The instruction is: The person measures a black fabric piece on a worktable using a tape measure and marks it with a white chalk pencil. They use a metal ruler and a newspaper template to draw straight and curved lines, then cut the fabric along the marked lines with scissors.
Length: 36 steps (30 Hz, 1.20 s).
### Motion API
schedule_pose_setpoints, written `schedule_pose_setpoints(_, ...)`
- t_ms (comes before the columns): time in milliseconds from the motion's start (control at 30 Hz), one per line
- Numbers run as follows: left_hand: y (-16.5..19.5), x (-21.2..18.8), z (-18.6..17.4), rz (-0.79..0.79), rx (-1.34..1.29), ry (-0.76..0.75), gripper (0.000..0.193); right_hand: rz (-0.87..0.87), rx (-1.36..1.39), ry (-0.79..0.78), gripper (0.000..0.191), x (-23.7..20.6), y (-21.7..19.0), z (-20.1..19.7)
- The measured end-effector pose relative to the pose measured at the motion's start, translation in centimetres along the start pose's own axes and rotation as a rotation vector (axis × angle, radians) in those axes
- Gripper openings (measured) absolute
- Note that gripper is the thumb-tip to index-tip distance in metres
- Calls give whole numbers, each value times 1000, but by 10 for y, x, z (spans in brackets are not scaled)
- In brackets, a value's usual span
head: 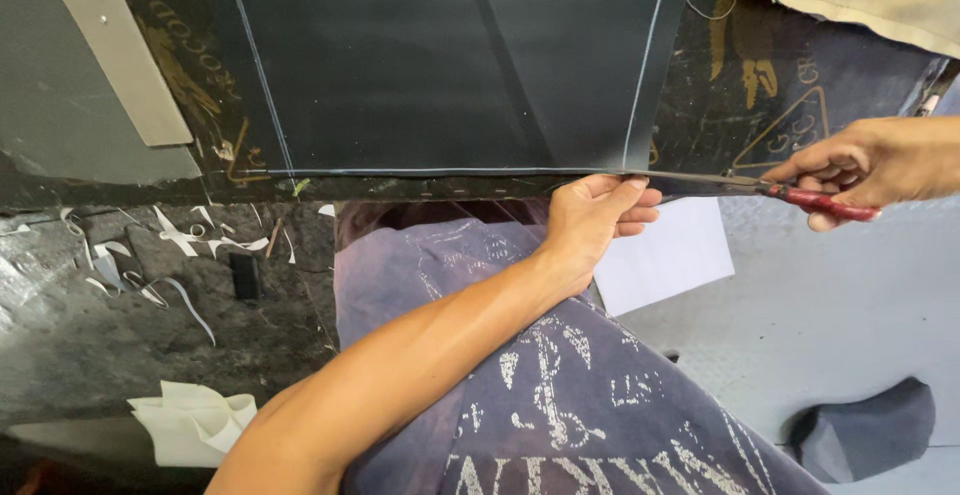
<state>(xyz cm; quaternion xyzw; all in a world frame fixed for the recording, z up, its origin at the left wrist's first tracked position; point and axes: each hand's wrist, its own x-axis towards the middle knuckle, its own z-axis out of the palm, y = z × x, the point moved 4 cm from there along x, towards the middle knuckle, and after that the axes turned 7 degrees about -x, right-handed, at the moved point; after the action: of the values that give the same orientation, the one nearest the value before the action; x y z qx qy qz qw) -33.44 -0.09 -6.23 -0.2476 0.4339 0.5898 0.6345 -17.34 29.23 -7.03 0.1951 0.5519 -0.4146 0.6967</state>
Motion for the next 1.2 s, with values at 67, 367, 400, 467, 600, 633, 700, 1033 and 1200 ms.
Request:
schedule_pose_setpoints(67,-1,1,0,10,-6,7,28,-12,2,-15,76,-1,-1,-1)
schedule_pose_setpoints(367,-3,-1,2,33,-43,24,27,103,-67,13,77,-10,-20,0)
schedule_pose_setpoints(400,-3,-1,3,38,-44,31,27,117,-58,16,77,-11,-21,0)
schedule_pose_setpoints(467,-2,-2,5,47,-46,44,27,144,-127,17,78,-12,-21,-1)
schedule_pose_setpoints(600,0,-2,6,28,-1,63,25,139,-189,12,80,-11,-16,-1)
schedule_pose_setpoints(633,-1,-2,6,24,0,66,25,132,-169,13,80,-10,-14,-1)
schedule_pose_setpoints(700,-2,-2,5,29,-12,58,24,119,-134,14,80,-8,-11,-2)
schedule_pose_setpoints(1033,-14,6,0,50,-21,35,22,165,-123,45,74,-21,-49,3)
schedule_pose_setpoints(1200,-22,9,-2,54,-18,36,23,171,-142,59,80,-25,-80,6)
